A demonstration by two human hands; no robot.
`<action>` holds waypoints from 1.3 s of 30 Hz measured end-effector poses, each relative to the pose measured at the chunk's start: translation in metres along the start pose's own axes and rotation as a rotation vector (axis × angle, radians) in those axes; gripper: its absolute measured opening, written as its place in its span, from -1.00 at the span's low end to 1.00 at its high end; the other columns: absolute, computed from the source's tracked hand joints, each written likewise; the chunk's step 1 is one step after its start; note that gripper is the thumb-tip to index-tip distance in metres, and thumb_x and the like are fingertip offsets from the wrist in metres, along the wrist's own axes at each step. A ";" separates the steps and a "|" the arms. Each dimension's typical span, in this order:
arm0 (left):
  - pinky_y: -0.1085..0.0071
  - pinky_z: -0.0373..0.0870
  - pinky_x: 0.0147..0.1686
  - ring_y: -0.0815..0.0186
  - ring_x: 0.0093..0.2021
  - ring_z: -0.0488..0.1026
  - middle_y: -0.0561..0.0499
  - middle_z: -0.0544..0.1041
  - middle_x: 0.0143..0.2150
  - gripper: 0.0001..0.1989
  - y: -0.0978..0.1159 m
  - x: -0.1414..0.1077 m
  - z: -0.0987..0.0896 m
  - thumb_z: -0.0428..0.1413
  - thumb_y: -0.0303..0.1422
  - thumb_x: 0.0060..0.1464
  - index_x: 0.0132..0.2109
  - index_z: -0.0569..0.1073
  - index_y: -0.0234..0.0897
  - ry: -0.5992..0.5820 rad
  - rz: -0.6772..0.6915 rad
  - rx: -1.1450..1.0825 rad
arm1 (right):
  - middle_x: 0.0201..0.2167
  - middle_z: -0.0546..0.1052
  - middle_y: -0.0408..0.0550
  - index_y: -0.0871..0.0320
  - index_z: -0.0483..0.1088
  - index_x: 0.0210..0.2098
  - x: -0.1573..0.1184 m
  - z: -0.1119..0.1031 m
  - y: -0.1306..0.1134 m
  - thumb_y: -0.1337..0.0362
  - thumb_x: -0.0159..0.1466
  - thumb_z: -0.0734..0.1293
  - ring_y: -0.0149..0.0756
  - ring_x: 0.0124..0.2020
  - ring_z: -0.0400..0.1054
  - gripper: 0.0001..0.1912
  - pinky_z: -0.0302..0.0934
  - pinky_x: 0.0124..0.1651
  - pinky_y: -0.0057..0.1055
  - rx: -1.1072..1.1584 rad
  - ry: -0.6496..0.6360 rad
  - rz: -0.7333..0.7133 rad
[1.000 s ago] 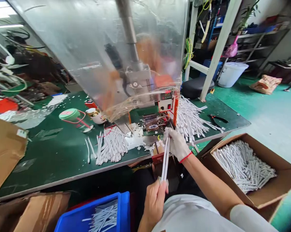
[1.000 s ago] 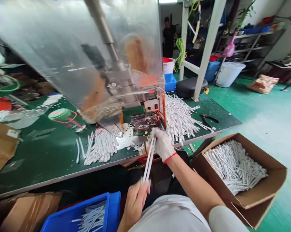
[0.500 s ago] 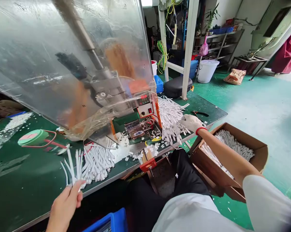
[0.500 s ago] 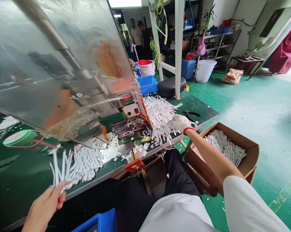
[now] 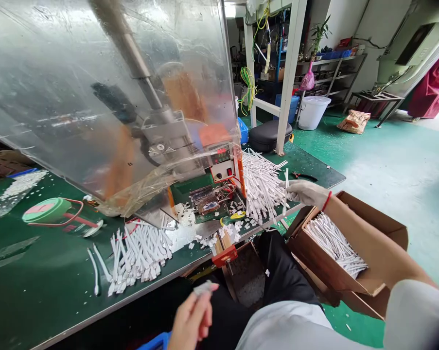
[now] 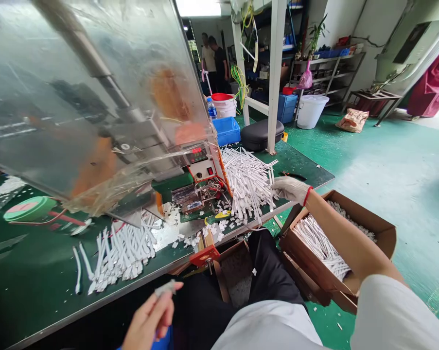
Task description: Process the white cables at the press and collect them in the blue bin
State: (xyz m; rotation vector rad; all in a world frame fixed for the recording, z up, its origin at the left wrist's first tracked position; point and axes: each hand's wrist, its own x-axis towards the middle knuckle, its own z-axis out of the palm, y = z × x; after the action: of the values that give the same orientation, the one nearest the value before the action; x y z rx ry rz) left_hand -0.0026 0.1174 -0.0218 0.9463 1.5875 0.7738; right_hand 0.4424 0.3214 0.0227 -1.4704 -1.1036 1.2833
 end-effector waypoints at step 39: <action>0.40 0.50 -0.39 0.21 -0.41 0.60 -0.15 0.62 -0.37 -0.49 0.035 0.000 0.107 0.21 0.02 0.04 -0.15 0.50 -0.42 -0.177 0.066 -0.380 | -0.66 0.39 -0.16 0.27 0.45 -0.29 -0.063 0.197 0.009 0.18 0.27 0.38 -0.51 -0.71 0.21 -0.77 0.12 -0.68 -0.65 0.154 -0.697 0.229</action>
State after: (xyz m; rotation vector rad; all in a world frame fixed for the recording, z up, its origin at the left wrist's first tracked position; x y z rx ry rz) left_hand 0.1084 0.1349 -0.0139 0.7677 1.2067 0.9694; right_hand 0.2428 0.2688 0.0101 -1.0698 -1.2476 2.0870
